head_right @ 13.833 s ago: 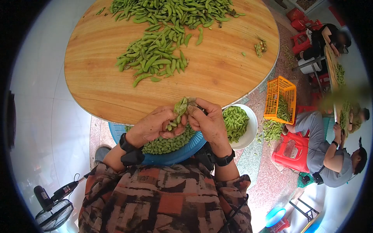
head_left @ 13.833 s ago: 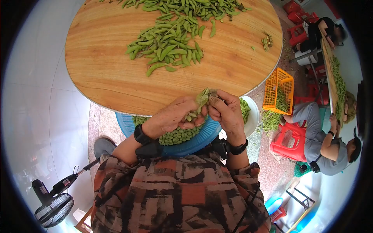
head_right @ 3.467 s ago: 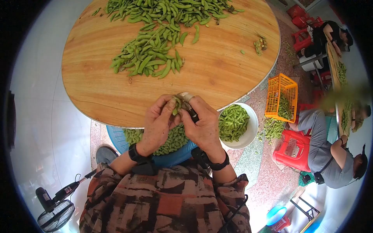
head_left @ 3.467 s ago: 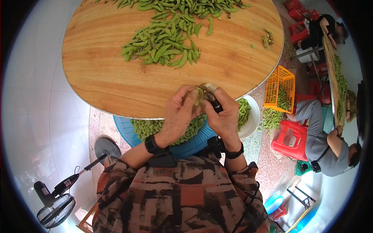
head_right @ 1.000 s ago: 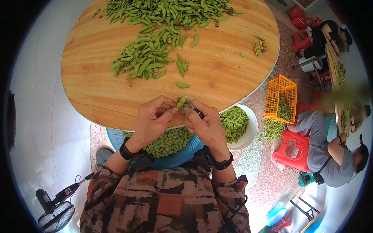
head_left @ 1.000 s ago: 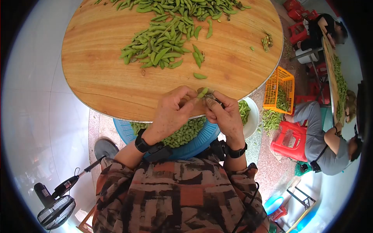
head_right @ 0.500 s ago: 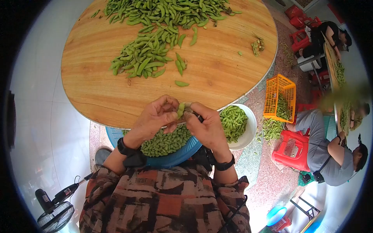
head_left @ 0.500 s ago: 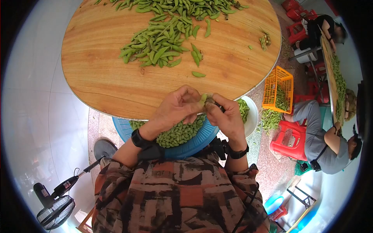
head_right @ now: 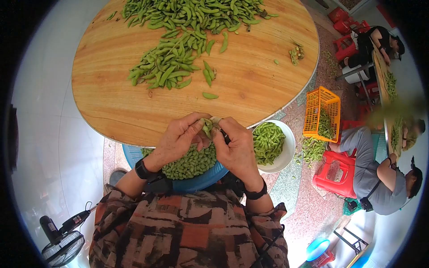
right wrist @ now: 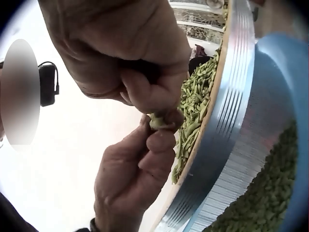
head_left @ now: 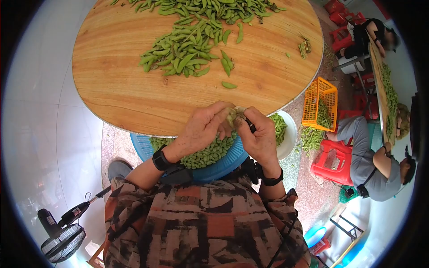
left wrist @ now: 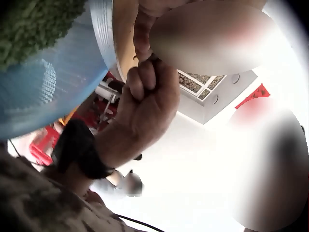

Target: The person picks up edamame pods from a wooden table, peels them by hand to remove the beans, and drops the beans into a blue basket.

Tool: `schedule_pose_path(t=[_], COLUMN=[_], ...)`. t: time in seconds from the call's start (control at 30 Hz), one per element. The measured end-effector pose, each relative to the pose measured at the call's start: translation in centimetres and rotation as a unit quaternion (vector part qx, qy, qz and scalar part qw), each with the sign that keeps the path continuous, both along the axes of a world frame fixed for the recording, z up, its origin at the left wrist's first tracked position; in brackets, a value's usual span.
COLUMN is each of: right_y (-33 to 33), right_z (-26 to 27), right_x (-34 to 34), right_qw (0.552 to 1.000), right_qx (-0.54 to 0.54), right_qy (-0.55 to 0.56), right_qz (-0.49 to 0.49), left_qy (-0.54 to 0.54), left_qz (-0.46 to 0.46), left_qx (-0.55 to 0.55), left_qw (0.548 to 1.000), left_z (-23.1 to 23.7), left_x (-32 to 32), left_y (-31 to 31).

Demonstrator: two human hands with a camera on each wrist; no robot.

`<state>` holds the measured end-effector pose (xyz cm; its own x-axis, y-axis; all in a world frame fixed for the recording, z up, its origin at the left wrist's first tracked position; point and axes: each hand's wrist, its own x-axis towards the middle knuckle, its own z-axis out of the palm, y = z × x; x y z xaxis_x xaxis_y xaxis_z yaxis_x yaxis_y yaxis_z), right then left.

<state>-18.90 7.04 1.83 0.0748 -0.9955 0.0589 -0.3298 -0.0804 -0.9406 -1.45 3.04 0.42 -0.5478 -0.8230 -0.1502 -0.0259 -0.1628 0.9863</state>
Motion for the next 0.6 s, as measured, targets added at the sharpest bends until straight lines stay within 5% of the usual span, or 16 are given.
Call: schedule_pose_path(t=[0.13,0.23,0.37,0.43,0.47,0.53,0.6], right_y=[0.3,0.7,0.9,1.1,1.1,1.1,1.0], right_z=[0.1,-0.4,-0.5,-0.4,-0.4,-0.6,-0.7], right_x=[1.8,2.3,3.0,3.2,3.3,3.2,3.0], right_qw=[0.986,0.975,0.962,0.961,0.96,0.961,0.963], right_qx=[-0.107,-0.132,-0.175,-0.18,-0.186,-0.192,-0.198], right_qy=[0.11,0.158,0.183,0.183,0.183,0.168,0.153], right_qz=[-0.069,-0.079,-0.099,-0.101,-0.105,-0.104,-0.103], left_qy=[0.175,0.174,0.119,-0.012,-0.012,0.046,0.049], left_qz=[0.063,0.13,0.17,0.192,0.192,0.199,0.197], left_qx=[0.162,0.18,0.145,-0.118,-0.118,0.049,0.034], left_qw=[0.969,0.959,0.967,0.974,0.974,0.978,0.979], left_z=[-1.6,-1.4,-0.7,-1.4,-1.6,-0.2,-0.6], left_x=[-1.1,-2.3,-3.6,-4.2,-4.3,-4.5,-4.3], left_y=[0.7,1.6,2.2,2.1,2.3,2.5,2.3])
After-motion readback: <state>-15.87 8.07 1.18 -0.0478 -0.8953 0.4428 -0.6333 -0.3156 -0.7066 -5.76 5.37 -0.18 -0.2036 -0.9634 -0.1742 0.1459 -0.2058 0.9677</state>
